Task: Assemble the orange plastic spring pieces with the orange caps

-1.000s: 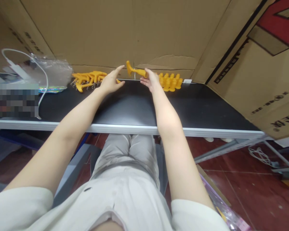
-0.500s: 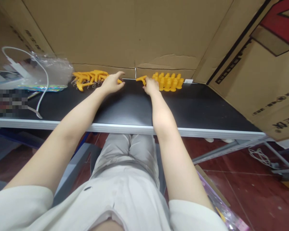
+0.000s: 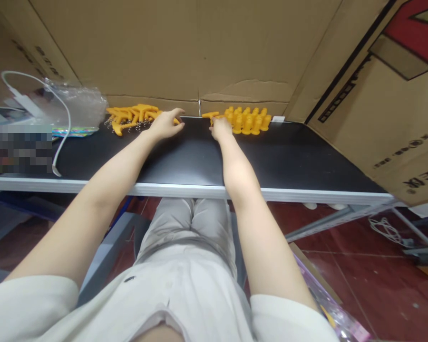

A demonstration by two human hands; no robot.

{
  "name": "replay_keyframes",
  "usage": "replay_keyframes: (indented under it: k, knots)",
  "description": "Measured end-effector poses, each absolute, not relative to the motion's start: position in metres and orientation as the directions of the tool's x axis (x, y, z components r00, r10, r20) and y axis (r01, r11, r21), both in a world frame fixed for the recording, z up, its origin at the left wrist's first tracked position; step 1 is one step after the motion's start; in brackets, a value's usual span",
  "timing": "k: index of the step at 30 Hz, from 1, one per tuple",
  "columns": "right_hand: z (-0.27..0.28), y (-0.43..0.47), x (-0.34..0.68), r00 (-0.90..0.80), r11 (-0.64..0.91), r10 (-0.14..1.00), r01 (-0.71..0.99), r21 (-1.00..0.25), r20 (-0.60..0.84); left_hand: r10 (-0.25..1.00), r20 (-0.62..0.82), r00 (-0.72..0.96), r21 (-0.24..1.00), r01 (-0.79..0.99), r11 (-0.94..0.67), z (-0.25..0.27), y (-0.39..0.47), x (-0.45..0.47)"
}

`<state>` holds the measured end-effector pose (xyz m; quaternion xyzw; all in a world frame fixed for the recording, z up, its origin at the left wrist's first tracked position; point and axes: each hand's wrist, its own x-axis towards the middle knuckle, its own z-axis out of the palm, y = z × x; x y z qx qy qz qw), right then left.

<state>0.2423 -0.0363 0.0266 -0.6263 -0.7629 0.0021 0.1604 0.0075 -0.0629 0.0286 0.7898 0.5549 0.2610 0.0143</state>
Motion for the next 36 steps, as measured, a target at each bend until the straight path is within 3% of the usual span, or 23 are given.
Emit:
replay_keyframes:
  k: [10,15,22,27,31,36]
  knots:
    - [0.016,-0.027,0.226,-0.116,0.19,0.945,0.956,-0.225,0.305,0.889,0.382,0.252,0.308,0.872,-0.38,0.03,-0.064,0.01]
    - [0.006,-0.011,0.227,-0.088,0.201,0.937,0.926,-0.319,0.337,0.895,0.365,0.256,0.312,0.872,-0.376,0.031,-0.065,0.01]
    - [0.014,-0.014,0.224,-0.064,0.144,0.978,0.898,-0.416,0.2,0.891,0.371,0.261,0.316,0.867,-0.386,0.03,-0.063,0.009]
    - [0.016,0.003,0.245,-0.017,0.223,0.933,0.812,-0.54,0.359,0.886,0.38,0.265,0.296,0.873,-0.388,0.029,-0.063,0.009]
    - [0.015,0.003,0.274,-0.011,0.277,0.883,0.82,-0.501,0.47,0.878,0.391,0.275,0.292,0.868,-0.402,0.027,-0.06,0.008]
    - [0.017,-0.015,0.284,0.006,0.187,0.908,0.889,-0.418,0.418,0.884,0.379,0.273,0.274,0.88,-0.389,0.027,-0.057,0.006]
